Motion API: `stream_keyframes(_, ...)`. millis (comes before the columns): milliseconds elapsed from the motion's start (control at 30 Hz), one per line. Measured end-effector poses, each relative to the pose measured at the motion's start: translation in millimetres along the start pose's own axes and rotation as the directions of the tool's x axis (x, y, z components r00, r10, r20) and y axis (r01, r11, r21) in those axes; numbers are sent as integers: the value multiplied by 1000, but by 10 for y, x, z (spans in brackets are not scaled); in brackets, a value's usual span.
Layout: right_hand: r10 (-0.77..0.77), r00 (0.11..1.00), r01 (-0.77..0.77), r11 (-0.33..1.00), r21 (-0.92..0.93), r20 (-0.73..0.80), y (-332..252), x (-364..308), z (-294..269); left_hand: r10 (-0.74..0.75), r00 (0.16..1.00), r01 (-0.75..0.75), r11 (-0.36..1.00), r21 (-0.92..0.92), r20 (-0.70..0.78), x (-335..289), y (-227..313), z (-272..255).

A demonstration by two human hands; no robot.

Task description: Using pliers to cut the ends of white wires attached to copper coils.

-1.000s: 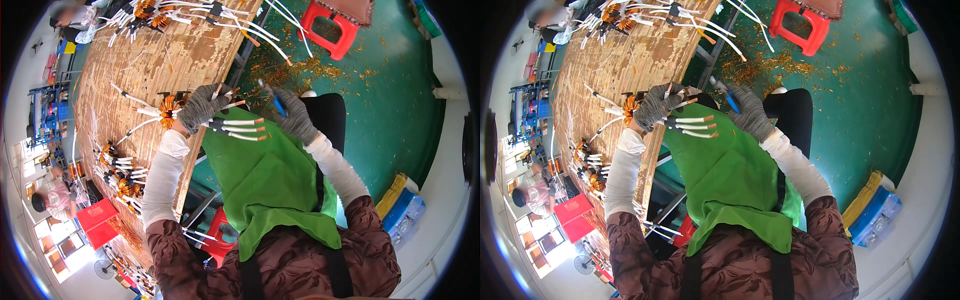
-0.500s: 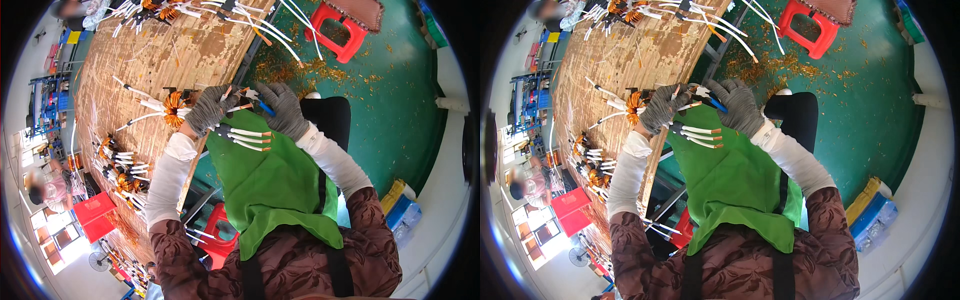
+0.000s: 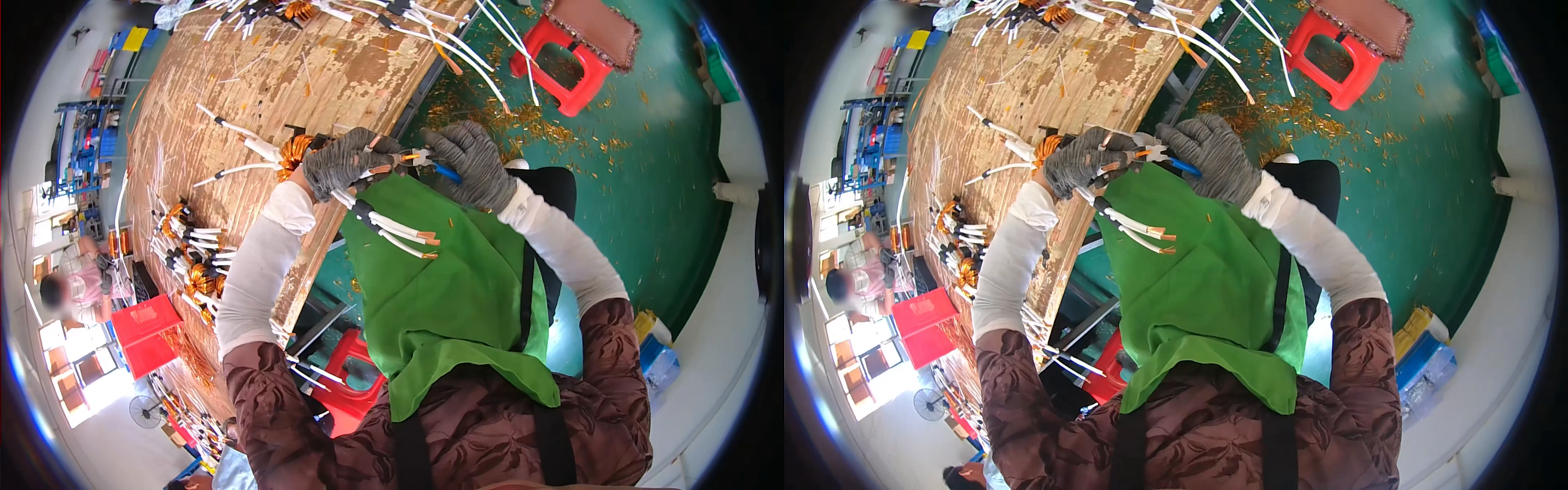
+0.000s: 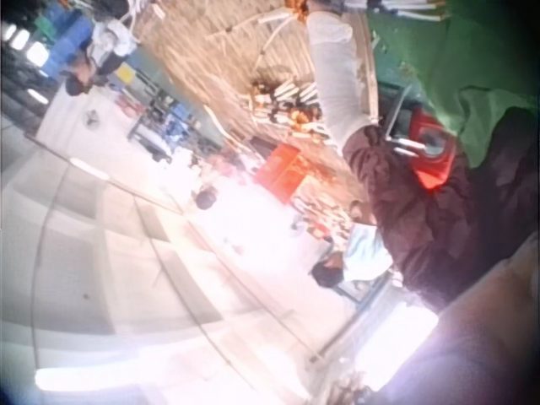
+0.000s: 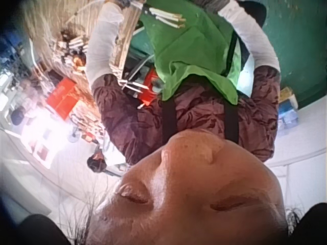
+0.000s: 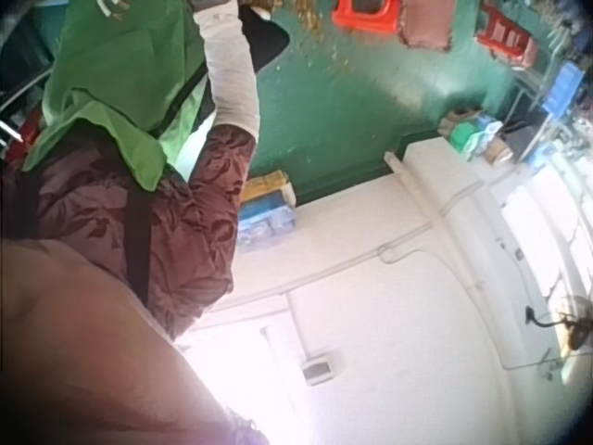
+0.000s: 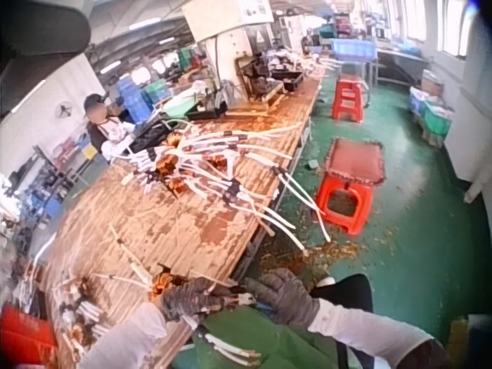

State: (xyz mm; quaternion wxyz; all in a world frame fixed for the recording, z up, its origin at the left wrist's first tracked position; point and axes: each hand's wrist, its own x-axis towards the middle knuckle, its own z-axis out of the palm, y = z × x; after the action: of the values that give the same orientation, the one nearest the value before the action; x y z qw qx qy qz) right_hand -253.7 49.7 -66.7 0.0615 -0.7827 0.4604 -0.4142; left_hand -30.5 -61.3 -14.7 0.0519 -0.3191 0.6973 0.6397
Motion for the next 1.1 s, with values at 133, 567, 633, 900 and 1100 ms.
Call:
stream_keyframes(133, -161, 985, 169, 972, -162, 58, 210, 61, 19, 177, 973, -183, 983, -28, -146, 26, -115, 100)
stream_keyframes(567, 536, 438, -685, -321, 654, 722, -521, -548, 44, 198, 932, 88, 690, 719, -304, 225, -4, 587)
stream_keyframes(633, 612, 510, -667, -161, 727, 604, -572, -559, 61, 204, 930, 76, 707, 703, -305, 253, -34, 588)
stream_keyframes(900, 797, 493, -337, -195, 921, 349, -618, -953, 346, 224, 928, 103, 617, 781, -299, 166, 48, 614)
stream_keyframes(1100, 903, 320, -48, -288, 956, 288, -301, -1039, 92, 419, 846, 15, 599, 800, -330, -76, 91, 568)
